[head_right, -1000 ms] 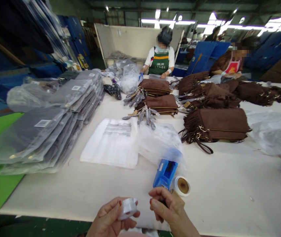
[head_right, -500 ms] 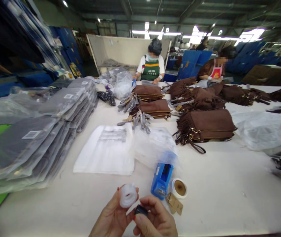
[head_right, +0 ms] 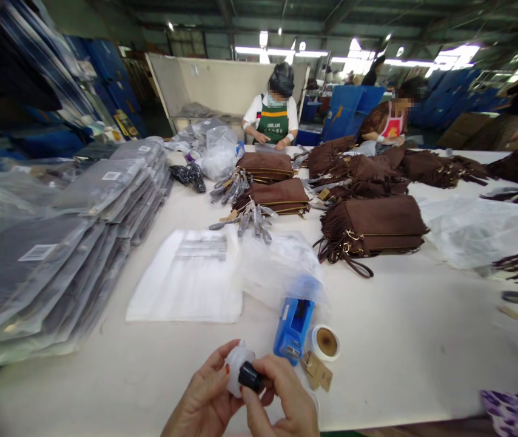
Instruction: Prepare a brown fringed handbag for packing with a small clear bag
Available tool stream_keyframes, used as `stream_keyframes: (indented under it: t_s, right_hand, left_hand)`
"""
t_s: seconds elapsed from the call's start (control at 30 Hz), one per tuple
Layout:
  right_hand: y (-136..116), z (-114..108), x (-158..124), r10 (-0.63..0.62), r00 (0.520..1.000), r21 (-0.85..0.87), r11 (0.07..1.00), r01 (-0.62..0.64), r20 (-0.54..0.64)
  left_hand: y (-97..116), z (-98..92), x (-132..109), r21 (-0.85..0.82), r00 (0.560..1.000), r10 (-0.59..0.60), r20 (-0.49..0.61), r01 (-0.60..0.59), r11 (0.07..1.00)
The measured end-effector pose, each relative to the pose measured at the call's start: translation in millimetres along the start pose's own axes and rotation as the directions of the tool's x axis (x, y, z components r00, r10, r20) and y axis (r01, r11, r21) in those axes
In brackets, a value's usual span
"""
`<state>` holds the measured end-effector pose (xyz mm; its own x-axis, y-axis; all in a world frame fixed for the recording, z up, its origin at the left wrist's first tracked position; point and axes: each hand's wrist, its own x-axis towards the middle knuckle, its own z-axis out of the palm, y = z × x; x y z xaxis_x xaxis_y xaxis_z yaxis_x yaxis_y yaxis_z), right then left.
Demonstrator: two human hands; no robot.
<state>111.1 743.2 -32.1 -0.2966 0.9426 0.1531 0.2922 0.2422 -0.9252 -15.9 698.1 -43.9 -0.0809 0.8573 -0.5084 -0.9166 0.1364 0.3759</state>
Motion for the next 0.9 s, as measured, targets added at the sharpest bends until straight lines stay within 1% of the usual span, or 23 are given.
stream_keyframes:
  t_s: [0.1,0.2,0.37,0.53,0.67,0.77,0.83,0.9]
  right_hand:
    - [-1.1,-9.2,7.7,-0.071,0.99,0.0,0.997,0.072,0.119]
    - [1.4,-17.8,13.9,-0.141,0.96,-0.035,0.987,0.154,0.243]
    - [9.9,-23.3,18.2,-0.3,0.909,-0.075,0.94,0.334,0.29]
    - [9.6,-25.1,20.1,-0.348,0.859,-0.113,0.902,0.416,0.376]
    - [8.7,-24.2,18.2,-0.42,0.826,-0.136,0.857,0.498,0.377]
    - [9.5,-22.3,15.9,-0.427,0.83,-0.147,0.853,0.502,0.36]
    - [9.2,-21.6,15.9,-0.393,0.838,-0.106,0.881,0.461,0.379]
    - [7.9,-21.0,17.2,-0.349,0.841,-0.027,0.918,0.395,0.413]
  left_hand:
    - [1.7,0.2,0.5,0.068,1.0,0.031,0.0,-0.031,0.997]
    - [3.4,-0.1,0.2,0.112,1.0,0.026,0.007,-0.027,0.993]
    - [3.3,-1.6,-0.9,0.141,1.0,-0.003,-0.003,0.004,0.99]
    - [2.2,-4.8,-3.3,0.151,1.0,-0.007,-0.021,0.01,0.988]
    - [2.1,-6.5,-5.2,0.151,1.0,-0.013,-0.026,0.017,0.988]
    - [2.3,-5.5,-7.9,0.143,1.0,0.011,-0.005,-0.01,0.99]
    - [2.8,-4.9,-10.4,0.15,1.0,0.003,0.012,-0.004,0.989]
    - [3.7,-5.4,-12.8,0.155,1.0,-0.025,0.013,0.023,0.988]
